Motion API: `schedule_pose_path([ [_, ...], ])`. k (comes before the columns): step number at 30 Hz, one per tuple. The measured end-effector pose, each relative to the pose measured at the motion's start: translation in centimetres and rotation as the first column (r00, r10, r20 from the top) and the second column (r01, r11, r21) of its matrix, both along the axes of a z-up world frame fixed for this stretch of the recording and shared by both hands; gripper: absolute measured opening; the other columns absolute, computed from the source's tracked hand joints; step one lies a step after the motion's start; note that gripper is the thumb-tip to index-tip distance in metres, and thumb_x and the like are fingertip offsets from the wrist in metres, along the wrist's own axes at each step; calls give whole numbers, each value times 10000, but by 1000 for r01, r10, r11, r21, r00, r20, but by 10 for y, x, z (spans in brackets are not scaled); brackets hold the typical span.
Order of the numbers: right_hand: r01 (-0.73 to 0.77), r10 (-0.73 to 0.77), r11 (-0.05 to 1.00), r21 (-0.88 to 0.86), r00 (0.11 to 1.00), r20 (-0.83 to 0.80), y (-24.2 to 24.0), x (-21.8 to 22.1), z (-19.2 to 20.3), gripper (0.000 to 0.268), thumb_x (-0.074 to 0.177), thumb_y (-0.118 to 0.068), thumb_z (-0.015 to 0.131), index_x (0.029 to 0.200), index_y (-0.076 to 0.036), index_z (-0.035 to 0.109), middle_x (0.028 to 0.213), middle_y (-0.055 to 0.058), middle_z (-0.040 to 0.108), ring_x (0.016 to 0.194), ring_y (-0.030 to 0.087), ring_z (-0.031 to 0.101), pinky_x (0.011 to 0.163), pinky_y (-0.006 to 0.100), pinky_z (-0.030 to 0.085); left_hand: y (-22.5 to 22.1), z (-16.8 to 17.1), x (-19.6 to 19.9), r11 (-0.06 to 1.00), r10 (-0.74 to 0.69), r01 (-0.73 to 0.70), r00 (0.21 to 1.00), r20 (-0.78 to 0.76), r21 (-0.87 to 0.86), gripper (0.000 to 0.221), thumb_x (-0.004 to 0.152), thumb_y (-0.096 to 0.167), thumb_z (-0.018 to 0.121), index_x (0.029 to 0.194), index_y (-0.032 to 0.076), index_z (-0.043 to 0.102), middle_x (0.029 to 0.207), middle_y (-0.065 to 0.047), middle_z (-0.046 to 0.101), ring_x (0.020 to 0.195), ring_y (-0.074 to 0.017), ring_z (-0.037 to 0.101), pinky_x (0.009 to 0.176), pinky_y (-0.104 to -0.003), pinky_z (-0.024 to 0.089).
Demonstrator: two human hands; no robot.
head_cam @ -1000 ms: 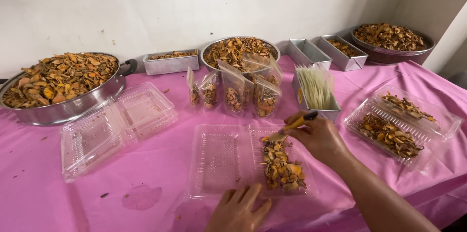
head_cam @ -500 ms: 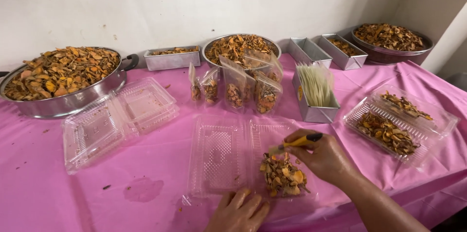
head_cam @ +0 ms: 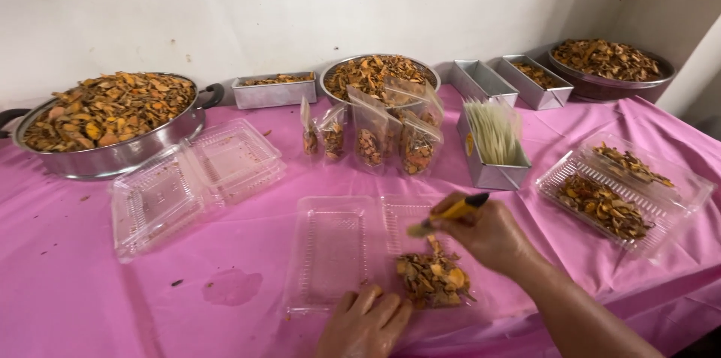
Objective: The person is sealing small plastic bags of dried turmeric and then using a brush to arrange individual turmeric pieces into a plastic tray.
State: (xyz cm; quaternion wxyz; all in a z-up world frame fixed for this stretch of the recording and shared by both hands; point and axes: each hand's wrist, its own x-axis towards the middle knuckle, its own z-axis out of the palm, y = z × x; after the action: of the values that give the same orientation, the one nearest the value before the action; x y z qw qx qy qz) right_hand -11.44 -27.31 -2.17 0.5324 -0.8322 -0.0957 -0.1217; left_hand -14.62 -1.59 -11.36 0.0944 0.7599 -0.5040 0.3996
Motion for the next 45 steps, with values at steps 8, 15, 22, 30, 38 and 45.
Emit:
schedule_pose_path([
  [8, 257, -310, 914, -314, 942, -129, -11, 6, 5, 84, 912, -174, 769, 932, -103, 809, 848, 38, 846, 690, 143, 775, 652, 249, 660, 3, -7, 4, 999, 21, -19, 998, 64, -27, 118, 949, 148, 689, 1056, 131, 735, 993, -13, 665, 890, -236, 568, 588, -338, 480],
  [15, 299, -399, 879, -371, 888, -230, 10, -16, 48, 180, 920, -280, 740, 1056, -174, 792, 1035, 2, 866, 940, 131, 834, 787, 291, 665, 4, -3, 5, 995, 21, -20, 1000, -12, 98, 187, 978, 157, 598, 1108, 77, 707, 1029, -60, 652, 918, -285, 558, 643, -403, 464],
  [22, 107, -152, 981, -159, 940, -304, 10, -18, 29, 70, 878, -102, 790, 917, -44, 783, 867, 105, 825, 812, 221, 795, 816, 316, 679, 3, -12, 12, 996, -7, 6, 1000, 5, 84, 190, 937, 138, 621, 1092, 78, 712, 990, -62, 650, 888, -274, 555, 584, -382, 463],
  [30, 126, -146, 986, -105, 967, -211, 13, 13, -12, 48, 960, -40, 720, 912, -48, 717, 859, 113, 846, 624, 158, 766, 473, 212, 652, 0, -2, 7, 971, 52, -26, 993, -106, 238, 300, 929, 164, 633, 1205, 68, 700, 1101, -85, 650, 995, -328, 538, 716, -443, 496],
  [38, -12, -19, 967, -255, 993, -118, 29, -8, 11, 52, 916, -161, 730, 906, -110, 737, 894, 32, 806, 811, 169, 789, 742, 294, 677, 0, -1, 7, 963, 66, -9, 977, -203, 269, 297, 902, 217, 715, 1173, 95, 704, 1149, -77, 666, 1162, -324, 523, 793, -462, 503],
  [45, -76, -46, 945, -317, 932, -360, 38, -25, 36, 94, 932, -217, 721, 979, -145, 759, 1011, 26, 822, 953, 177, 798, 910, 323, 671, 1, 0, 8, 969, 48, 9, 974, -222, 248, 315, 864, 157, 709, 1169, 80, 707, 1141, -77, 677, 1157, -336, 528, 816, -472, 506],
])
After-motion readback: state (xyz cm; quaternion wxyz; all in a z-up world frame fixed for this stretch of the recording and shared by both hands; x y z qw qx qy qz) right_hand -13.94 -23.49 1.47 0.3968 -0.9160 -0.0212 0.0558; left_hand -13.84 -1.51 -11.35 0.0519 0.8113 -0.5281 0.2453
